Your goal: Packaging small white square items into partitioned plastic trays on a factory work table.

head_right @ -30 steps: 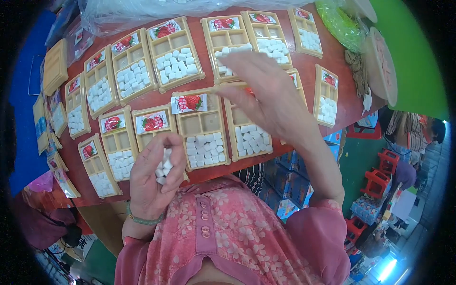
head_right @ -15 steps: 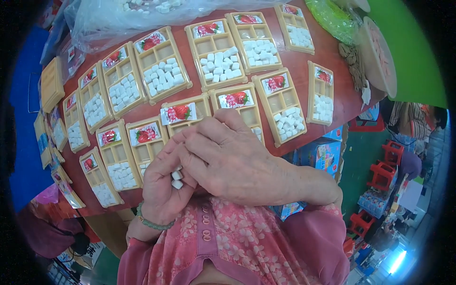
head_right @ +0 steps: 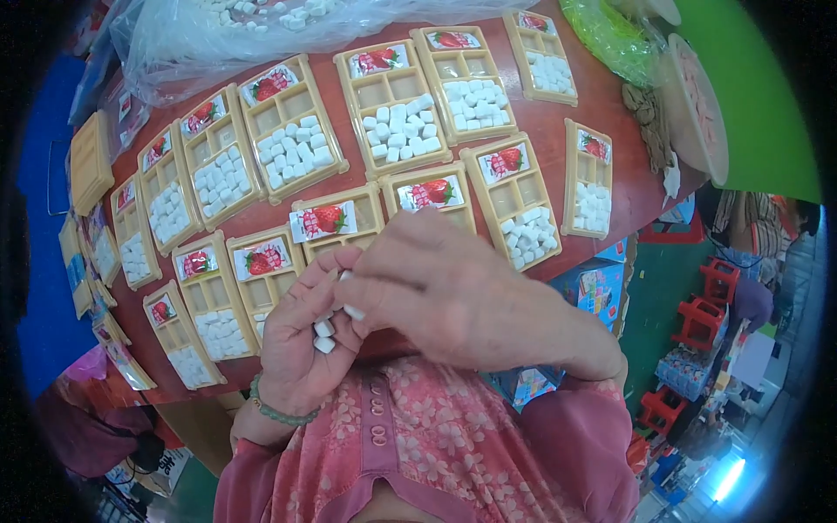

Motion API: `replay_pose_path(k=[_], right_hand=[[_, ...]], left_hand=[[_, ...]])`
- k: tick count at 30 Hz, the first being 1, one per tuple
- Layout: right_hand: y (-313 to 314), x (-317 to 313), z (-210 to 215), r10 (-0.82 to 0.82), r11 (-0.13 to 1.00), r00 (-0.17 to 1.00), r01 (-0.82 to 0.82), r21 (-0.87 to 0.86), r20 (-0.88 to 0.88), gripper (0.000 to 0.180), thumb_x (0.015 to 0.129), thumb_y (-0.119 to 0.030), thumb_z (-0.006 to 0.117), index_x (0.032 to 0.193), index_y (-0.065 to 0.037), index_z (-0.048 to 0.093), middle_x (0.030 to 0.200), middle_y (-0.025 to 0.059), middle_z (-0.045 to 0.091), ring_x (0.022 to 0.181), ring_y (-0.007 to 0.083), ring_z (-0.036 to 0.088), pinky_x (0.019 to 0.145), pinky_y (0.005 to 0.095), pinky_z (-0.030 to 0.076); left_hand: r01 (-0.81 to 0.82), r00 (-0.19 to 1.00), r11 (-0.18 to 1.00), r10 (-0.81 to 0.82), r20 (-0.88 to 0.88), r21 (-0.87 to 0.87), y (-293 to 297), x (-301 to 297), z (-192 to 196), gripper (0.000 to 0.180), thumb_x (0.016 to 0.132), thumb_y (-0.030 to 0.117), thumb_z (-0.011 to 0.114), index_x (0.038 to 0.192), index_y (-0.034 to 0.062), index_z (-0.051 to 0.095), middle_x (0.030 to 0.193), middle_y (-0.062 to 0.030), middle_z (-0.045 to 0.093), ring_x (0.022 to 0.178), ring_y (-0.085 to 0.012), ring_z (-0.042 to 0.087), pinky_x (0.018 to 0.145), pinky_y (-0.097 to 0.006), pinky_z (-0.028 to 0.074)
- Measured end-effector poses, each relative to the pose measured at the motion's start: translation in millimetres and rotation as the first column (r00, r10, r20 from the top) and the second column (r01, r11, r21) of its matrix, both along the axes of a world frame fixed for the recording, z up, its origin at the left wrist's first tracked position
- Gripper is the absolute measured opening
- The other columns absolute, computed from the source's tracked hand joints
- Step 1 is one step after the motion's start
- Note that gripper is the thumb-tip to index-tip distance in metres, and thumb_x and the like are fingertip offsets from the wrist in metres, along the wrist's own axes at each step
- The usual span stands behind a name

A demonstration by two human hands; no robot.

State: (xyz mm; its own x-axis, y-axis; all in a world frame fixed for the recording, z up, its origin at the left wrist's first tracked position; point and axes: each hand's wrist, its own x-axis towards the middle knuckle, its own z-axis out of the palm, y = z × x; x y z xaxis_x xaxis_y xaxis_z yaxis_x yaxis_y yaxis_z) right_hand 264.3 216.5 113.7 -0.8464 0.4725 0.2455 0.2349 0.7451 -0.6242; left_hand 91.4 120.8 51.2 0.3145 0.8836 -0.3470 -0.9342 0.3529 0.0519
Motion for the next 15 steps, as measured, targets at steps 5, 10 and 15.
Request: replay_pose_path(k=[5, 10, 15], right_hand=[[1, -2, -1, -0.071, 0.997, 0.997, 0.071, -0.037, 0.024, 0.036, 0.065, 0.001, 0.072, 0.1, -0.006, 0.07, 0.09, 0.0067, 0.066, 0.079, 0.0245, 0.063, 0.064, 0.0359, 0.05], [20, 4, 2, -0.169, 0.966, 0.985, 0.169, -0.194, 0.013, 0.023, 0.076, 0.003, 0.071, 0.097, -0.004, 0.069, 0.09, 0.0076, 0.066, 0.082, 0.0223, 0.066, 0.069, 0.0341, 0.052], [66, 8, -29, -0.293, 0.947, 0.953, 0.301, -0.113, 0.078, 0.012, 0.086, 0.004, 0.067, 0.097, 0.001, 0.067, 0.092, 0.0089, 0.065, 0.086, 0.0197, 0.065, 0.074, 0.0305, 0.051]], left_hand=[[-0.002, 1.0, 0.997, 0.003, -0.015, 0.072, 2, 1, -3, 0.028, 0.104, 0.012, 0.049, 0.128, -0.0031, 0.054, 0.12, -0.0133, 0.063, 0.111, -0.0204, 0.064, 0.098, -0.038, 0.054], [0.045, 0.991, 0.995, -0.033, -0.131, 0.094, -2, -4, -2, 0.028, 0.104, 0.01, 0.05, 0.127, -0.004, 0.056, 0.124, -0.0146, 0.062, 0.115, -0.0223, 0.063, 0.102, -0.036, 0.051], [0.088, 0.984, 0.995, -0.08, -0.158, 0.044, 1, -5, 1, 0.024, 0.102, 0.008, 0.052, 0.122, -0.0049, 0.057, 0.125, -0.0205, 0.061, 0.114, -0.0293, 0.065, 0.094, -0.035, 0.058]])
